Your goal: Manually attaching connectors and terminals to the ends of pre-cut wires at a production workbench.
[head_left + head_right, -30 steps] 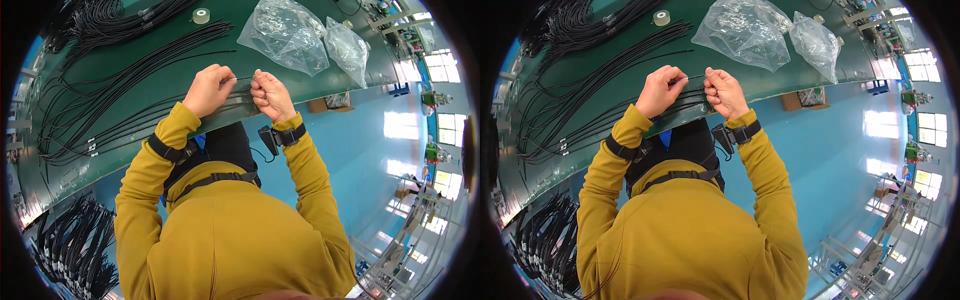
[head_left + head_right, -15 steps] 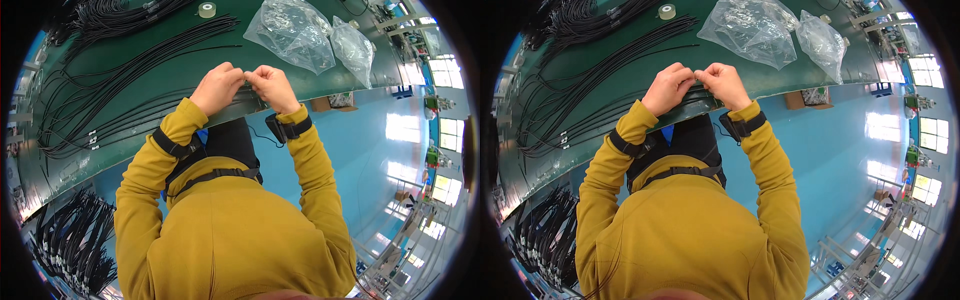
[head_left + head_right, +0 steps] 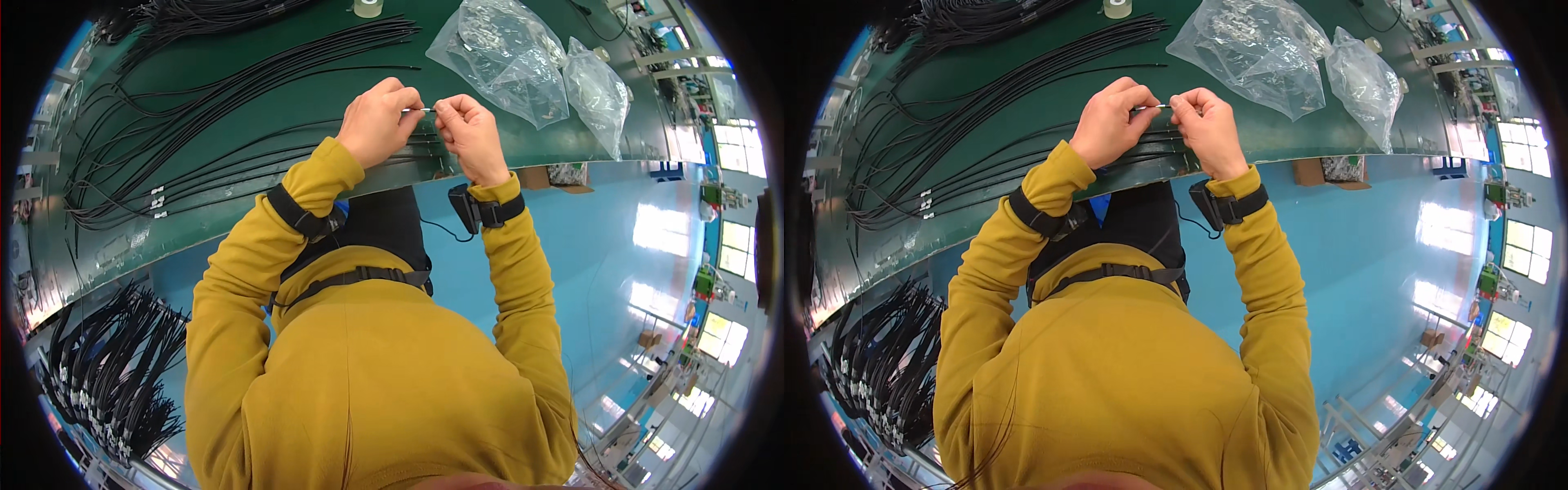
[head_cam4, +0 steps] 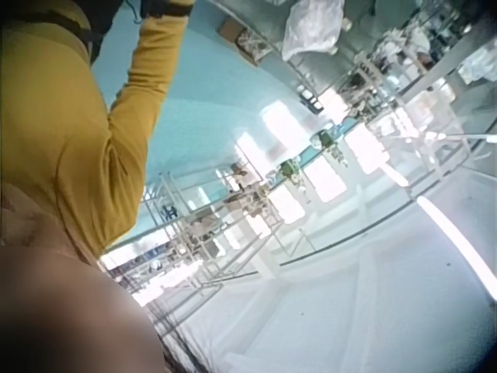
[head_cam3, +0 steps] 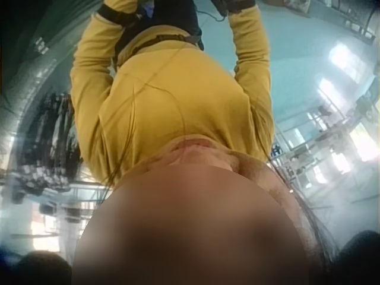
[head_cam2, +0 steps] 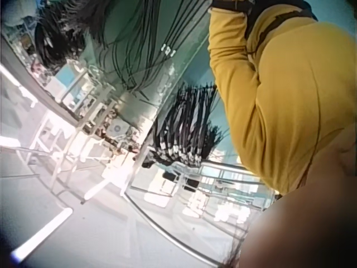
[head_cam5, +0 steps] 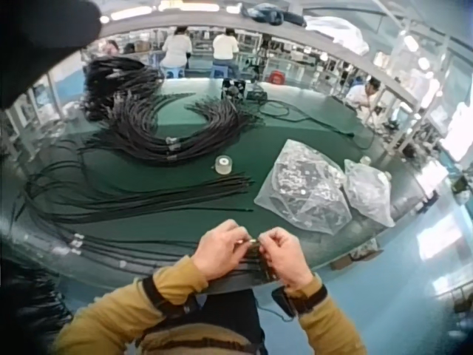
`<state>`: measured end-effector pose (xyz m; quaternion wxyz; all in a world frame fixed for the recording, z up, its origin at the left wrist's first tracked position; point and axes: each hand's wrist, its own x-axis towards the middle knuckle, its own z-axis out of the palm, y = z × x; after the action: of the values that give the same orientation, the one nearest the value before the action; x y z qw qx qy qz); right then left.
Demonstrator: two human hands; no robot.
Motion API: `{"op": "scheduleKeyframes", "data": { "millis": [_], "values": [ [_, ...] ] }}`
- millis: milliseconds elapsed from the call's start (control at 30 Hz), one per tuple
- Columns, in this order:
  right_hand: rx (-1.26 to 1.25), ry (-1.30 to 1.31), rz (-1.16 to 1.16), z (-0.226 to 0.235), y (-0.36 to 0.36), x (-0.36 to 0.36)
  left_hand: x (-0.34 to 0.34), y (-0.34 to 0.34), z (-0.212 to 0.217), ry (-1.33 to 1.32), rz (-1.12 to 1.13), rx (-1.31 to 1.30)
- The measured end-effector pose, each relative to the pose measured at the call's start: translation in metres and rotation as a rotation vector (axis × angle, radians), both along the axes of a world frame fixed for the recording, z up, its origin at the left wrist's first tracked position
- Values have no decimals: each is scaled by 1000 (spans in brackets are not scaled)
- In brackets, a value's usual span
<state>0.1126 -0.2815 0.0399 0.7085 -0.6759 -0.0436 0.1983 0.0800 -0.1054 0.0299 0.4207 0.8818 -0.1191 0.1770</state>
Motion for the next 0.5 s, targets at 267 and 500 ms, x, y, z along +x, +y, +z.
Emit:
{"op": "scheduleKeyframes", "data": {
  "millis": [267,500],
  "values": [
    [-296,-60,-19,-17,-21,31,-37,108,-2,80,124,274],
    [-489,-114,52,-29,-16,34,-115,249,3,85,329,655]
  ]
}}
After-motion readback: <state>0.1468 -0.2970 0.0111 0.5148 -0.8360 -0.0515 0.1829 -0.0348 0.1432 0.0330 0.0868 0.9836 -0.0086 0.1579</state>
